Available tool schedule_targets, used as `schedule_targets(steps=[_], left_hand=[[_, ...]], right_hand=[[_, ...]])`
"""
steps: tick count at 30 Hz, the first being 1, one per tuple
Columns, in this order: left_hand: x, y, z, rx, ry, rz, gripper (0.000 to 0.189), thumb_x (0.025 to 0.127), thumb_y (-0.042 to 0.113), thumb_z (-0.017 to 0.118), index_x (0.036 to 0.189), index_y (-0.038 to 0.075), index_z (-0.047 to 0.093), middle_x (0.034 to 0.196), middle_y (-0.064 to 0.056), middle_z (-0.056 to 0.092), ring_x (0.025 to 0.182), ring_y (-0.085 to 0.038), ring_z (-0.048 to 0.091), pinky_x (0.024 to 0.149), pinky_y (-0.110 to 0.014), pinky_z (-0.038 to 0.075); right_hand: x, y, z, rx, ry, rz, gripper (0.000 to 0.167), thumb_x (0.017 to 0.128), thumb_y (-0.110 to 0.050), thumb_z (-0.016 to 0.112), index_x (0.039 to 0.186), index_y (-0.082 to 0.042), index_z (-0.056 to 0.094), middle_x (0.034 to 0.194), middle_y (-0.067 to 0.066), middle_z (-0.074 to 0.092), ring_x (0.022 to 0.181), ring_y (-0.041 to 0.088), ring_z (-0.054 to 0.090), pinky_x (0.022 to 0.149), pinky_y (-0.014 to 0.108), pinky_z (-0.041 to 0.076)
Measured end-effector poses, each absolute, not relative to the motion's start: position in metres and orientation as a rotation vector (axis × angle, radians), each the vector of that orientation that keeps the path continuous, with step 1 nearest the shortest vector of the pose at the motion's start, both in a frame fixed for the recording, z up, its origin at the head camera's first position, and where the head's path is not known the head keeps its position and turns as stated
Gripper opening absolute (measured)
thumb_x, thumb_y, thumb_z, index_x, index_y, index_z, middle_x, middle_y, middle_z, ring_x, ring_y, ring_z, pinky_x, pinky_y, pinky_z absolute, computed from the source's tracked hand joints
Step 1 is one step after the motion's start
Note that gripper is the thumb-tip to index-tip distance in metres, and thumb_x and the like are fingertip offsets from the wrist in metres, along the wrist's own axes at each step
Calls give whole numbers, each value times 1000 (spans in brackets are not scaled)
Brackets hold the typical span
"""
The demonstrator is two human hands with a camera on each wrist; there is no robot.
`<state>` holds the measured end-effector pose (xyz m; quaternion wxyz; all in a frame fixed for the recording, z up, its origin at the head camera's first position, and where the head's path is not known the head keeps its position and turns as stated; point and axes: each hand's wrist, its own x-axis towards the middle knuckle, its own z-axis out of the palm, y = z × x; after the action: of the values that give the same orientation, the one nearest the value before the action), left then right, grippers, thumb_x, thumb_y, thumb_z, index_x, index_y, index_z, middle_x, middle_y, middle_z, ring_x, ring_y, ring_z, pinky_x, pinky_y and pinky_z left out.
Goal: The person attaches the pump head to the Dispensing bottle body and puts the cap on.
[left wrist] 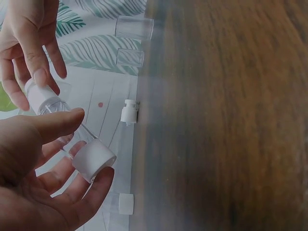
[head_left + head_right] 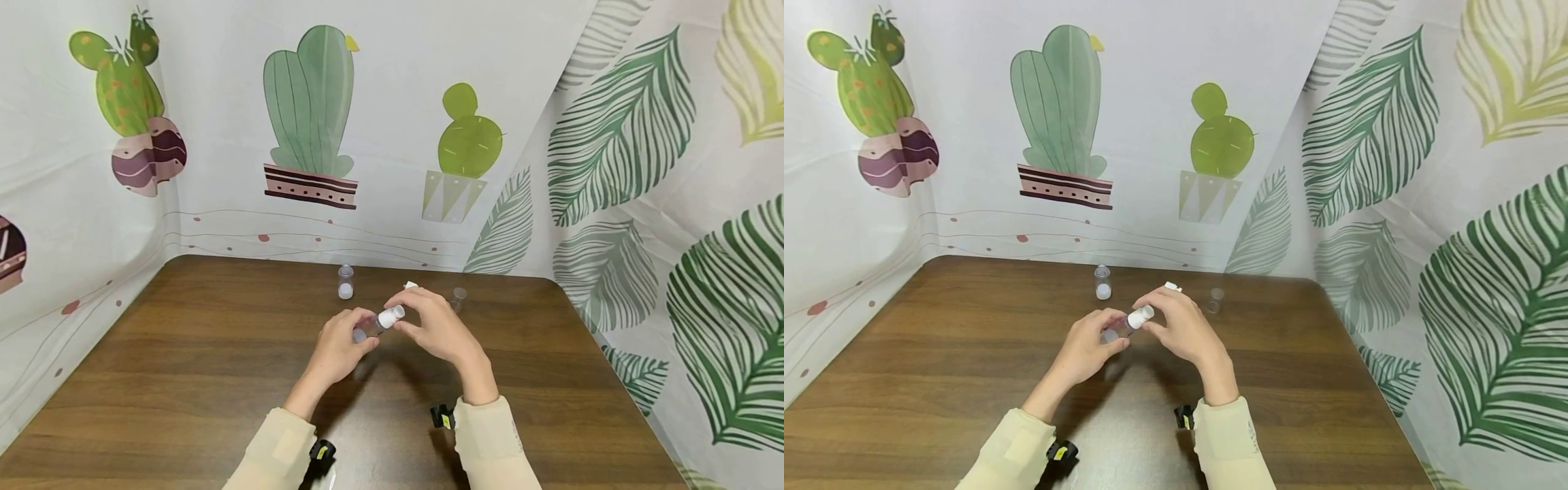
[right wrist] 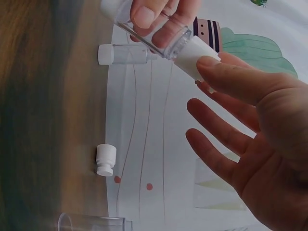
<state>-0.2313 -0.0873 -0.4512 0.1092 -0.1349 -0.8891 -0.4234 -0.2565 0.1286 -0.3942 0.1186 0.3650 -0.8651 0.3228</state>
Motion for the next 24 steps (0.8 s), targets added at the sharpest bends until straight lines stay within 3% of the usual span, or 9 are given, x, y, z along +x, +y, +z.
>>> schedule_targets(steps=[4, 17, 24], left_hand=[[-231, -87, -452, -393, -2619, -1242, 34, 87, 9, 87, 118, 12, 73, 115, -8, 73, 107, -29, 69, 90, -49, 54], [-233, -87, -454, -399, -2622, -1206, 34, 86, 11, 88, 117, 12, 73, 114, -8, 73, 106, -28, 69, 90, -49, 53], [-232, -86, -454, -409, -2620, -1207, 33, 86, 10, 88, 116, 12, 74, 114, -8, 74, 108, -27, 69, 93, -50, 54]], right_hand=[[-257, 127, -395, 1052, -2564, 931, 27, 87, -1, 86, 111, -11, 77, 108, -2, 76, 105, 15, 69, 97, 40, 55], [-258, 127, -398, 1010, -2603, 930, 20, 92, -11, 84, 110, -13, 77, 105, -7, 75, 99, 11, 68, 91, 38, 56], [-258, 126, -399, 975, -2622, 982, 17, 93, -15, 84, 108, -13, 77, 101, -6, 75, 94, 11, 67, 88, 45, 58]])
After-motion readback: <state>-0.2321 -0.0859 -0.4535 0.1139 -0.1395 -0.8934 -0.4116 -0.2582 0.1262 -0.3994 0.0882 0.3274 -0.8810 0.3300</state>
